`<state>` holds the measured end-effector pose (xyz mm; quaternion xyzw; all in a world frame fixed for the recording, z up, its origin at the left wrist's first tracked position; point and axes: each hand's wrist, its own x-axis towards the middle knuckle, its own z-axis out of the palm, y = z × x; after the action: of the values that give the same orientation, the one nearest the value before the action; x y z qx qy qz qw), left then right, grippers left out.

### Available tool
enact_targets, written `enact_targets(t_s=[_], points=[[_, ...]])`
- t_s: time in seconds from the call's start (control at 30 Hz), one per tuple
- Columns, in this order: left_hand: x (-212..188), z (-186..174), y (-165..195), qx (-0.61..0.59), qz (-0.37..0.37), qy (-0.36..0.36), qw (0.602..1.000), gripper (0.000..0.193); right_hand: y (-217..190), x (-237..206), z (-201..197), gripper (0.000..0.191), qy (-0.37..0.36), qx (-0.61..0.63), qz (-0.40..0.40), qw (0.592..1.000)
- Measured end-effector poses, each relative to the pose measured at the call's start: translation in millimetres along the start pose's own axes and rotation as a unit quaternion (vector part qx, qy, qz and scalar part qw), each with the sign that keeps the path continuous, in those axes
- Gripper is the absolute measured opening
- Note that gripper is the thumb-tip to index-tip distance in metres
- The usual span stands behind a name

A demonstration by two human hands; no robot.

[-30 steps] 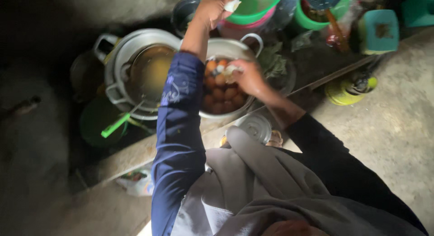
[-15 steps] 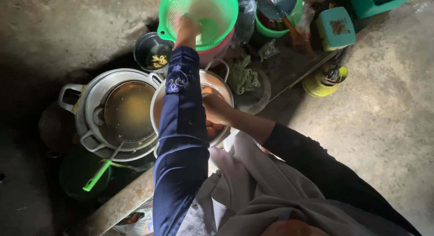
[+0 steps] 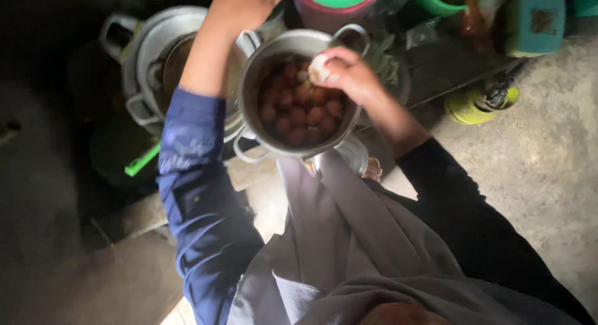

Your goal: The person sits at a washing counter and peels boiled brown eggs one at a time by hand, dipping each egg in a basin of water to remove the shell, then placing the peeled egg aside while shells drop into the water.

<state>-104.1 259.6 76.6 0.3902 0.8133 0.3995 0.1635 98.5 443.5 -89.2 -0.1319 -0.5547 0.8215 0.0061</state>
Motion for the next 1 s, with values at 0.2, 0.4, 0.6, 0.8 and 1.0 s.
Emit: enact_targets(t_s=[0.2, 0.4, 0.6, 0.8, 1.0], points=[[-183, -22, 13, -0.154, 0.02, 0.113, 0.981, 0.04, -1, 7, -15, 0.013, 0.017, 0.086, 0.025, 0.996], [-305, 17, -22, -0.29, -0.038, 0.269, 0.918, 0.033, 5, 18, -22, 0.017, 0.022, -0.005, -0.009, 1.0], [-386, 80, -57, -0.404, -0.153, 0.403, 0.807, 0.033, 6, 29, -39, 0.013, 0.025, 0.105, 0.03, 0.994], [-433, 100, -81, -0.399, -0.209, 0.52, 0.725, 0.031, 3, 24, -40, 0.011, -0.027, 0.2, 0.142, 0.969], [-454, 84, -100, -0.34, -0.199, 0.577, 0.716, 0.027, -19, 4, -20, 0.01, -0.069, 0.201, 0.159, 0.964]])
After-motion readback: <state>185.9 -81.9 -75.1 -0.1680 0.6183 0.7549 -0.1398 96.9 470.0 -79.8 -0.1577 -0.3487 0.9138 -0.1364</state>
